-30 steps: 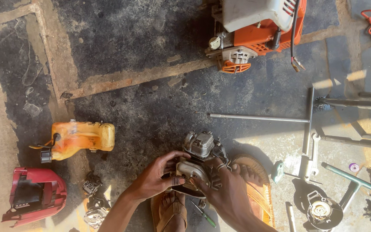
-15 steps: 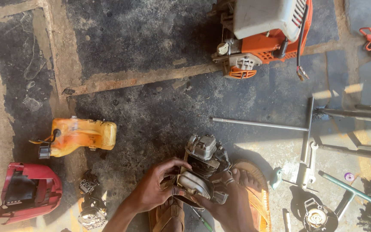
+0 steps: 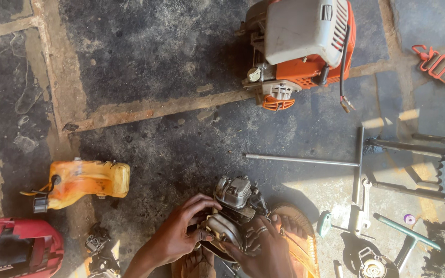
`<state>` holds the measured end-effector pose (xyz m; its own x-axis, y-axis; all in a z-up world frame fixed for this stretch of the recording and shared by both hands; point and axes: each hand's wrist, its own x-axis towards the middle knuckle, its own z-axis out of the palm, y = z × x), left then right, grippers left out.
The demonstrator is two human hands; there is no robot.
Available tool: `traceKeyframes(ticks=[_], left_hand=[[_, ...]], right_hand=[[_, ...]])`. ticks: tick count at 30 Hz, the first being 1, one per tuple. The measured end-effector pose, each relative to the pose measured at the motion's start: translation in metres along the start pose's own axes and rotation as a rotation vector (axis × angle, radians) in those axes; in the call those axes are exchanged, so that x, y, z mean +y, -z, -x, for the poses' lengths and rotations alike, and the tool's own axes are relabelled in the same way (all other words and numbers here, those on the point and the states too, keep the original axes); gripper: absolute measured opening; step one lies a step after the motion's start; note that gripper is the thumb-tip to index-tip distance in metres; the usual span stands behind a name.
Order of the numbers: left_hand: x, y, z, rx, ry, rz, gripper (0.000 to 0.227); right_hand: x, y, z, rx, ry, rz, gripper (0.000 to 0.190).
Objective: The person assembles a small engine by attaching a metal cover and tightening bolts with a T-wrench. They then attach a carburetor to the engine block and secure it by hand.
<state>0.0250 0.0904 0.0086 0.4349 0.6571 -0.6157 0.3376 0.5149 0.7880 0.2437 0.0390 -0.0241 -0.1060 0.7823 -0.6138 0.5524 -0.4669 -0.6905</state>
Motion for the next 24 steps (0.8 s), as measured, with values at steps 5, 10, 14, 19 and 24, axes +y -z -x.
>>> traceKeyframes(ticks=[5,10,14,19,24], left_hand=[[-0.006,0.007,-0.008,-0.04,0.064,0.066,0.054],[0.0,0.013,-0.011,-0.111,0.202,-0.192,0.059],[0.017,0.014,-0.012,-0.192,0.352,-0.556,0.072],[0.025,0.019,-0.024,-0.276,0.392,-0.642,0.081],[0.006,0.014,-0.025,-0.133,0.141,-0.512,0.064]], right_hand=[[0.001,0.004,-0.007,-0.109,0.071,0.203,0.061],[-0.007,0.01,-0.011,-0.271,-0.117,0.221,0.067],[-0.01,0.018,-0.013,-0.189,-0.044,0.201,0.064],[-0.011,0.019,-0.015,-0.24,-0.204,0.047,0.067],[0.003,0.011,-0.016,-0.166,-0.041,0.136,0.067]])
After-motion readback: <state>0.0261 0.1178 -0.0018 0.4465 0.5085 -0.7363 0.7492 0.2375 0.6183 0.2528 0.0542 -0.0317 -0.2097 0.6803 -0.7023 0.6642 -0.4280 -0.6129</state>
